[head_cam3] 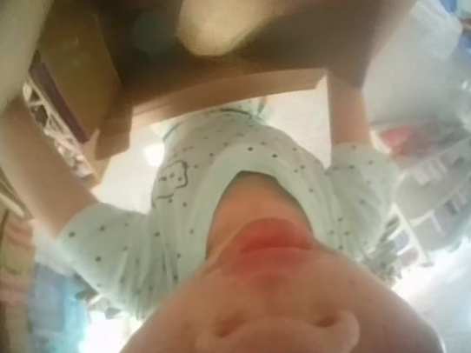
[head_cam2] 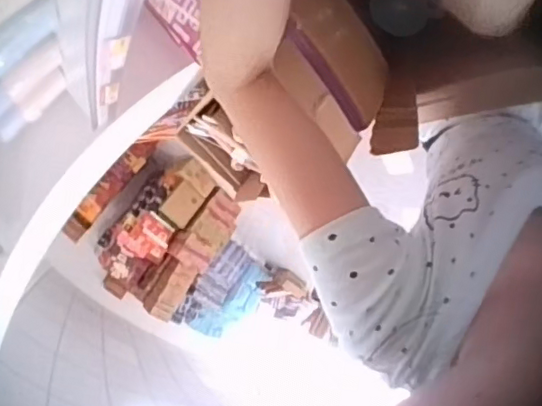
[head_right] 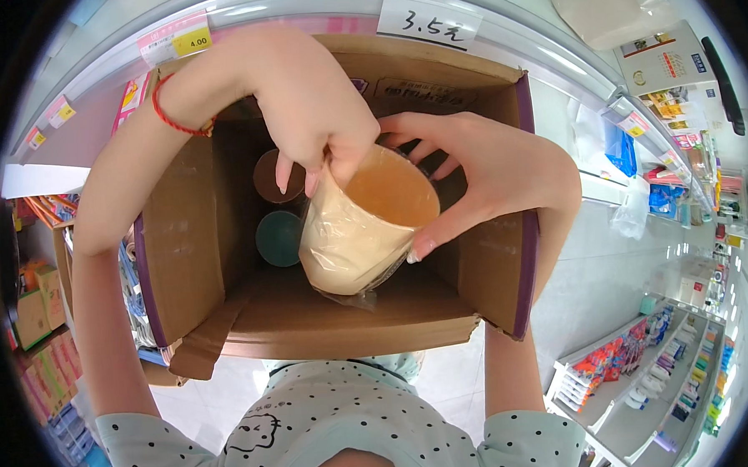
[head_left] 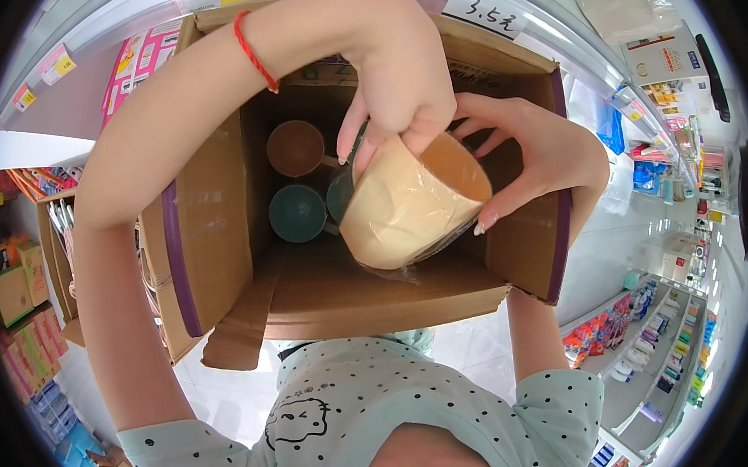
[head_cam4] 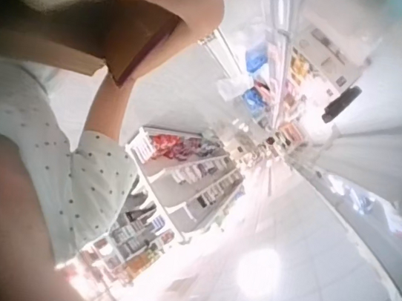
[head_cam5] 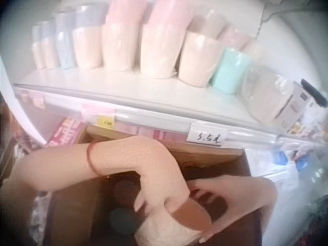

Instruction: The person removes mugs from a cardboard box and places them on a store shelf. The person handles mugs of various colors, including pink, blue, and beige, arranging them in rows on the shelf.

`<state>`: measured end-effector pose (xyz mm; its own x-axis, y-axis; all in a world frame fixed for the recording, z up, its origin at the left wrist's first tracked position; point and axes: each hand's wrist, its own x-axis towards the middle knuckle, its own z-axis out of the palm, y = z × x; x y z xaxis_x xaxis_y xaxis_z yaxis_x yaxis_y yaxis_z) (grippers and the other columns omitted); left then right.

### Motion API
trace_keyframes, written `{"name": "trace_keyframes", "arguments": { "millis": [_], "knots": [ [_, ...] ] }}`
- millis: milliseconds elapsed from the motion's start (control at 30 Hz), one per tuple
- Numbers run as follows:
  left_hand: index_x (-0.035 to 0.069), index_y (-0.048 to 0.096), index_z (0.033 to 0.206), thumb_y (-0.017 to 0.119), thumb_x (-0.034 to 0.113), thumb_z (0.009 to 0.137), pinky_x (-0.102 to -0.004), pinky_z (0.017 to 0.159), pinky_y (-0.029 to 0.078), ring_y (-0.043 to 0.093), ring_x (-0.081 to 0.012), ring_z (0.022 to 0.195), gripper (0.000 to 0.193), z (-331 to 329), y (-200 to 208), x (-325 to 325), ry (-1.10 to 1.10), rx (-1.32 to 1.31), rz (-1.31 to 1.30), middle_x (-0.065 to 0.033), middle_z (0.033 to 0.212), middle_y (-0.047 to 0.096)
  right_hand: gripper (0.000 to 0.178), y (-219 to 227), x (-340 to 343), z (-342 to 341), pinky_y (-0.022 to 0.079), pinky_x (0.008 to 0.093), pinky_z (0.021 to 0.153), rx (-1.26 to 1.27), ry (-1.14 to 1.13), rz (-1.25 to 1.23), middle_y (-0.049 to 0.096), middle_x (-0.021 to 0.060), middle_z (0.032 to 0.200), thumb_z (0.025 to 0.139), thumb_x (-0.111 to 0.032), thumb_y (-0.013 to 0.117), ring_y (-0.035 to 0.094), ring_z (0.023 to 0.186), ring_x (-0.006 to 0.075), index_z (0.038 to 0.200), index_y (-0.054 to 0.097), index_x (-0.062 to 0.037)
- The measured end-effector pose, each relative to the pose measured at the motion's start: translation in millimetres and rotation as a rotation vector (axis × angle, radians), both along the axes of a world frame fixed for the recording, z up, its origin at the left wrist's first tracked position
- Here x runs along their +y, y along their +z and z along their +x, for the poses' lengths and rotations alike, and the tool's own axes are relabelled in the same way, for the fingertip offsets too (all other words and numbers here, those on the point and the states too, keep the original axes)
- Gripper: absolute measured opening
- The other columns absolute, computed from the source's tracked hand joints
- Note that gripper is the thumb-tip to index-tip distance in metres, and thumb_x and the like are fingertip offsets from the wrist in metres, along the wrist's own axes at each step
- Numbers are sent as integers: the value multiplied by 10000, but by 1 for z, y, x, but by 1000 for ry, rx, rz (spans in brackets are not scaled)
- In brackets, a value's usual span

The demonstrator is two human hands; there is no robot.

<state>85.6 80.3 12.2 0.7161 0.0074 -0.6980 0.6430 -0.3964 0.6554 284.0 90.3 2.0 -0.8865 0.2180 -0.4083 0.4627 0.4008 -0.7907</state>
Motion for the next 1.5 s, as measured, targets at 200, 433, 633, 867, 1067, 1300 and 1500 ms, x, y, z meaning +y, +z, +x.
{"name": "trace_keyframes", "arguments": {
  "millis": [200,433,633,867,1067,1300,1500],
  "knots": [
    [-89,692,827,503,-95,778,-263,689,586,686,-153,831,196,-10,-7,14,56,-228,-139,-120,817,692,969,1,1,1,479,319,881,49,66,-94,616,103,1160,524,-289,926,608,1028,199,1319,453,0],
    [-73,669,734,470,-44,571,-231,437,494,600,-141,449,259,-14,20,8,360,-719,-14,-129,686,663,978,0,-6,8,451,332,923,131,23,-58,581,110,1200,548,-339,898,575,1080,204,1333,428,5],
    [-40,677,936,629,51,757,-286,776,526,641,-184,878,206,-16,21,9,652,-1362,258,-155,1117,625,991,-3,-4,9,429,344,953,183,-64,-38,544,117,1243,575,-387,870,545,1123,212,1352,399,8],
    [50,541,1235,710,293,815,-252,670,476,580,-104,779,514,-17,38,8,582,-882,340,-31,1028,606,1009,6,-21,28,403,359,988,364,-333,-15,502,126,1293,606,-443,837,510,1172,221,1374,365,11],
    [28,627,796,658,387,871,-238,477,403,513,-72,547,368,-23,42,0,684,-519,310,18,613,518,1027,-21,-17,27,381,372,1018,737,-570,-139,465,133,1337,633,-491,808,480,1215,229,1393,336,13],
    [44,595,730,605,326,910,-183,452,385,511,-48,522,335,-32,47,-1,740,-983,-8,11,617,552,1051,-30,-17,30,355,387,1053,1103,-745,-200,422,142,1387,665,-548,775,445,1264,238,1415,302,16],
    [44,576,960,477,277,996,-166,515,385,511,-31,583,255,-35,37,7,1175,-1396,463,4,728,601,1074,-18,-13,19,333,400,1083,1194,-746,-63,385,150,1430,691,-596,747,415,1307,246,1433,273,18]
  ]
}}
